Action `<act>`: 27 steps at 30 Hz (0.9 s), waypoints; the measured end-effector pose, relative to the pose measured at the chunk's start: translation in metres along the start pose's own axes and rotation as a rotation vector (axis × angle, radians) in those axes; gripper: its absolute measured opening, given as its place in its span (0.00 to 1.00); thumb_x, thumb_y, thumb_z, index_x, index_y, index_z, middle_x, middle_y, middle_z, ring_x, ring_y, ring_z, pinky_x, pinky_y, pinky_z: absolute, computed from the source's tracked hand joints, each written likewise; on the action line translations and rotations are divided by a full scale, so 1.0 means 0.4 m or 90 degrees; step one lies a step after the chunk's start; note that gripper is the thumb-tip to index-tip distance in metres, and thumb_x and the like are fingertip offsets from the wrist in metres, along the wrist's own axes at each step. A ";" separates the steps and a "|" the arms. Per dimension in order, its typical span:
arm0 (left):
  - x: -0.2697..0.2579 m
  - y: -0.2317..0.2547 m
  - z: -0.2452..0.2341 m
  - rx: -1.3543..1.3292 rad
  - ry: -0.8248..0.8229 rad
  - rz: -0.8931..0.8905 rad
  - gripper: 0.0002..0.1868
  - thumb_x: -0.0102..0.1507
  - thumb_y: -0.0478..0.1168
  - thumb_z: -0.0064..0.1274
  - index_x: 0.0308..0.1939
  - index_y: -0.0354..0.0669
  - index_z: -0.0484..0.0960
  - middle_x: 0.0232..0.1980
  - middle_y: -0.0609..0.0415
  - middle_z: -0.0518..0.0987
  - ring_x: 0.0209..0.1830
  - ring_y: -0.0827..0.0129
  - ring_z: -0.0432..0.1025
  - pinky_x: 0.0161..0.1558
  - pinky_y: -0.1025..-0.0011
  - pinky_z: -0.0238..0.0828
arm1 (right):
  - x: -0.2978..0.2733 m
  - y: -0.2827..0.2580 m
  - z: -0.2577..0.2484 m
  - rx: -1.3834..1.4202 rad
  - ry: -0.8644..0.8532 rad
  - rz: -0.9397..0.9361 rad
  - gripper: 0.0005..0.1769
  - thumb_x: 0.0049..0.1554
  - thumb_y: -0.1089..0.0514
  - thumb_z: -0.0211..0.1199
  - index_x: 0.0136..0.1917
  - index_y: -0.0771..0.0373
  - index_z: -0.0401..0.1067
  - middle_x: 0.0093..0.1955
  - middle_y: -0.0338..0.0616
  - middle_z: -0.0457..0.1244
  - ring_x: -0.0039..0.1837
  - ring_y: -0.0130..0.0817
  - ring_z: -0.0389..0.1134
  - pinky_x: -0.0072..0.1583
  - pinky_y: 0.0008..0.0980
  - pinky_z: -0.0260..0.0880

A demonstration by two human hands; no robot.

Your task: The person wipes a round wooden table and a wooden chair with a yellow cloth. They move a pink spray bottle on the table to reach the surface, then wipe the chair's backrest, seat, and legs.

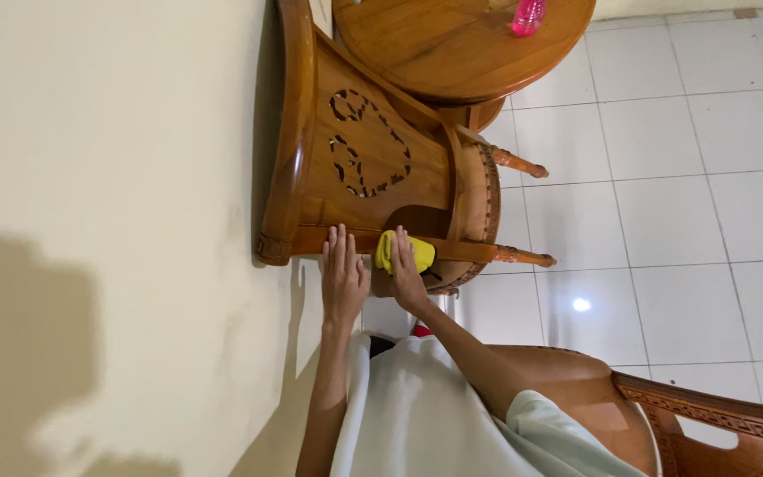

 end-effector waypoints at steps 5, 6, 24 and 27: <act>0.008 0.013 0.002 -0.009 -0.005 -0.015 0.29 0.67 0.34 0.43 0.72 0.25 0.65 0.82 0.40 0.54 0.83 0.51 0.47 0.81 0.54 0.45 | 0.003 0.138 0.028 0.040 0.069 0.159 0.58 0.44 0.78 0.51 0.82 0.71 0.27 0.84 0.71 0.25 0.85 0.69 0.24 0.80 0.59 0.30; 0.004 0.013 0.005 -0.005 -0.009 -0.018 0.29 0.68 0.34 0.43 0.73 0.25 0.65 0.82 0.40 0.54 0.84 0.51 0.48 0.81 0.54 0.45 | 0.005 0.156 0.035 0.039 0.059 0.206 0.58 0.45 0.78 0.52 0.82 0.71 0.26 0.84 0.73 0.24 0.84 0.70 0.23 0.80 0.60 0.29; 0.002 0.013 0.012 -0.020 0.001 -0.016 0.29 0.68 0.33 0.42 0.74 0.28 0.64 0.82 0.41 0.53 0.84 0.50 0.46 0.81 0.53 0.43 | 0.069 -0.100 -0.009 -0.097 0.028 -0.065 0.52 0.55 0.66 0.59 0.81 0.76 0.30 0.83 0.73 0.28 0.84 0.68 0.32 0.81 0.57 0.40; 0.002 0.013 0.010 0.005 -0.009 -0.013 0.30 0.68 0.33 0.44 0.75 0.30 0.62 0.83 0.41 0.52 0.84 0.51 0.46 0.81 0.53 0.44 | 0.045 -0.027 0.019 -0.245 -0.001 -0.052 0.50 0.55 0.72 0.55 0.82 0.80 0.30 0.84 0.76 0.29 0.85 0.70 0.34 0.82 0.55 0.41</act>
Point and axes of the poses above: each hand's wrist, its own x-axis towards the middle knuckle, its own z-axis out of the palm, y = z × x, the point moved 3 cm from there along x, towards the middle knuckle
